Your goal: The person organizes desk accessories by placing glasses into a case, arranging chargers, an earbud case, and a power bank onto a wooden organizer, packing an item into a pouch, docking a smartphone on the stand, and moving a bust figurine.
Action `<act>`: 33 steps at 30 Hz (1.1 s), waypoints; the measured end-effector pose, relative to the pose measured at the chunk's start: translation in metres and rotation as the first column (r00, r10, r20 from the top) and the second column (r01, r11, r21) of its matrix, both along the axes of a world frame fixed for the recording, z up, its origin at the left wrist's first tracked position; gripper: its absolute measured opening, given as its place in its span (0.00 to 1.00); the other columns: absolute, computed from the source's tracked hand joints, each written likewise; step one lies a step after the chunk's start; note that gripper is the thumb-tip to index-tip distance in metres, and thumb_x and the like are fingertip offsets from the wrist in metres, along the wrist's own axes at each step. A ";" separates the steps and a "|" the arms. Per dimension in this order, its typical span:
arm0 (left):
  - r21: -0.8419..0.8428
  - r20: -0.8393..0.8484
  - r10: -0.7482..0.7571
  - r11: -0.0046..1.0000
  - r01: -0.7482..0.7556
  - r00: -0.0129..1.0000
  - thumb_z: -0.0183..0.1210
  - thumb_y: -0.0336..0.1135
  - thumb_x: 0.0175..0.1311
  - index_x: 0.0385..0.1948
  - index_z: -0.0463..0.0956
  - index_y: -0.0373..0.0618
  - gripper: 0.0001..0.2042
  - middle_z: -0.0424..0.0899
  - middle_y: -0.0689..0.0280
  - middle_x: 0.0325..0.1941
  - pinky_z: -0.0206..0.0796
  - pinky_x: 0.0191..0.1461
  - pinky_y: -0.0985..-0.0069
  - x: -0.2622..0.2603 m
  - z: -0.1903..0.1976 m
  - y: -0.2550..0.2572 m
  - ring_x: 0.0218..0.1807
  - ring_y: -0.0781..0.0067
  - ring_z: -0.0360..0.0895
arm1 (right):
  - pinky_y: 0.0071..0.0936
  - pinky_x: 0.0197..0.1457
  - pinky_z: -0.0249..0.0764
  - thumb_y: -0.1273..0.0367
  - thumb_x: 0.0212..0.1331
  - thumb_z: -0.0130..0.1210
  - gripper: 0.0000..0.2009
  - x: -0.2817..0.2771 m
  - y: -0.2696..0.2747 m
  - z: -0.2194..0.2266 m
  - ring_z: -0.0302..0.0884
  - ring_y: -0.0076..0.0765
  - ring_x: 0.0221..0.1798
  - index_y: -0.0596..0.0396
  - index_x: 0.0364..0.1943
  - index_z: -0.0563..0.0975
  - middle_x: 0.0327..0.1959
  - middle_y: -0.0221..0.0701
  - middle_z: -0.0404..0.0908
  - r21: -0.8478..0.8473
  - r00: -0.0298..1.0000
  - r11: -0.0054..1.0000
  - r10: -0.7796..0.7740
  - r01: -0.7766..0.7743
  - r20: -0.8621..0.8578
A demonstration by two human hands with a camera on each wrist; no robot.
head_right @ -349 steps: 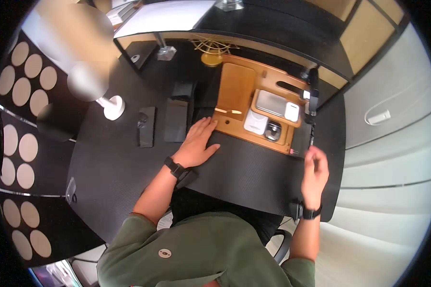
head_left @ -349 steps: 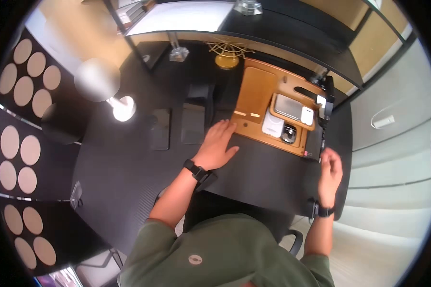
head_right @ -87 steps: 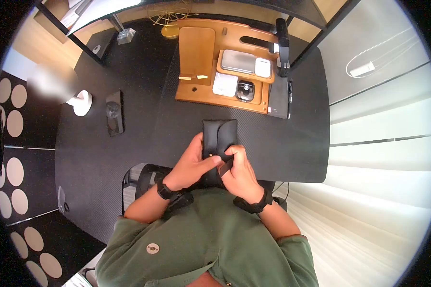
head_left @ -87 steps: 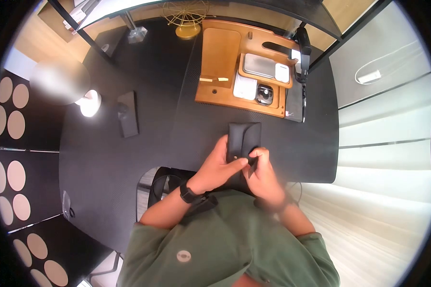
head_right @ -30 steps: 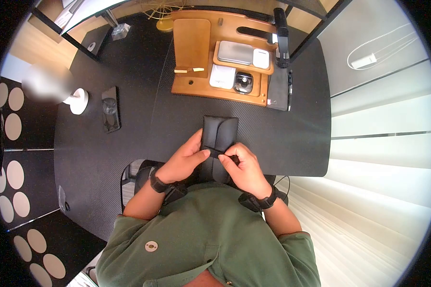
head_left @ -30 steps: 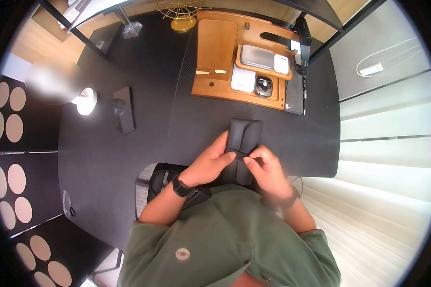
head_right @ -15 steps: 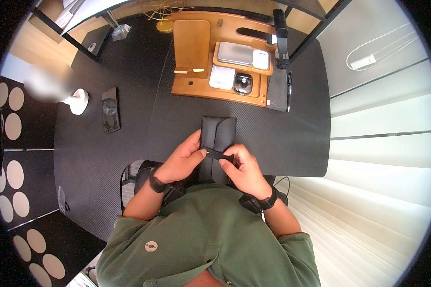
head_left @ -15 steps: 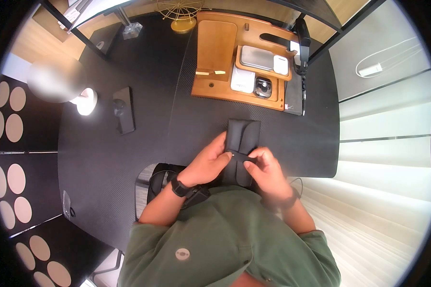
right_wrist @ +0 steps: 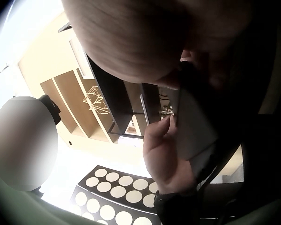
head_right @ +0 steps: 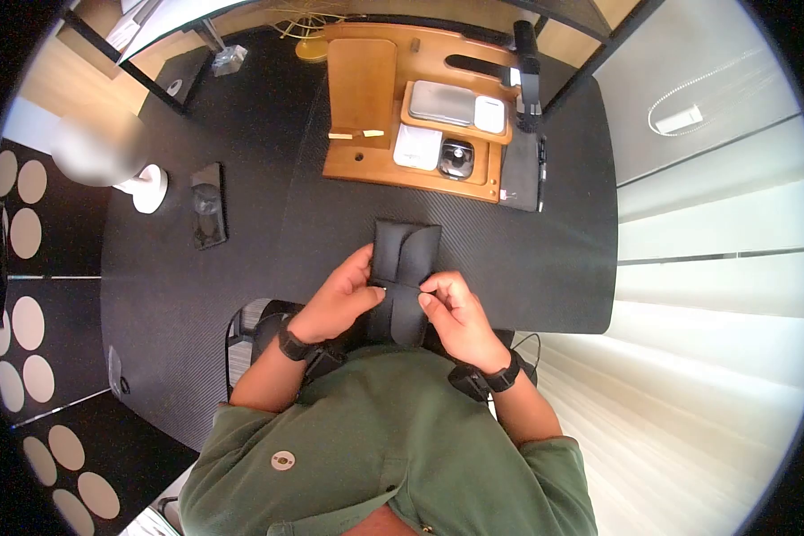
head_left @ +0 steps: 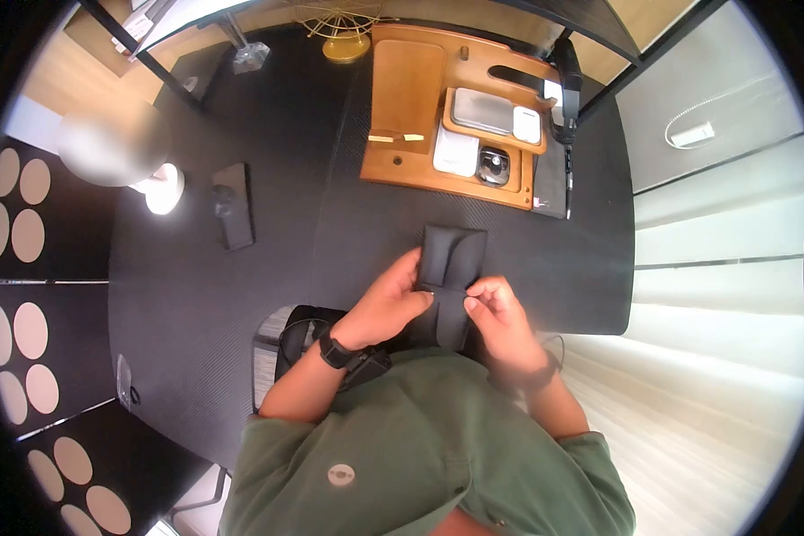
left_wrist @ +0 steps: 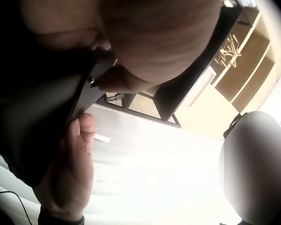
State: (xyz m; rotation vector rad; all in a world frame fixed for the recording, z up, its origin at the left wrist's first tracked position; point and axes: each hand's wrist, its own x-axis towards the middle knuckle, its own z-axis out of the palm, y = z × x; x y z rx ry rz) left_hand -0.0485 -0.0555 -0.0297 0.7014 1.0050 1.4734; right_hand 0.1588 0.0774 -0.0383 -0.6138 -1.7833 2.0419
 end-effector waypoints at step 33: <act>-0.149 -0.948 0.009 0.869 -0.472 0.317 0.80 0.33 0.59 0.82 0.69 0.50 0.45 0.55 0.41 0.91 0.56 0.89 0.54 -0.089 0.040 -0.099 0.91 0.38 0.55 | 0.27 0.52 0.82 0.73 0.79 0.64 0.06 -0.013 -0.005 0.017 0.86 0.29 0.47 0.60 0.51 0.85 0.53 0.36 0.90 0.377 0.987 0.921 0.037 -0.095 0.158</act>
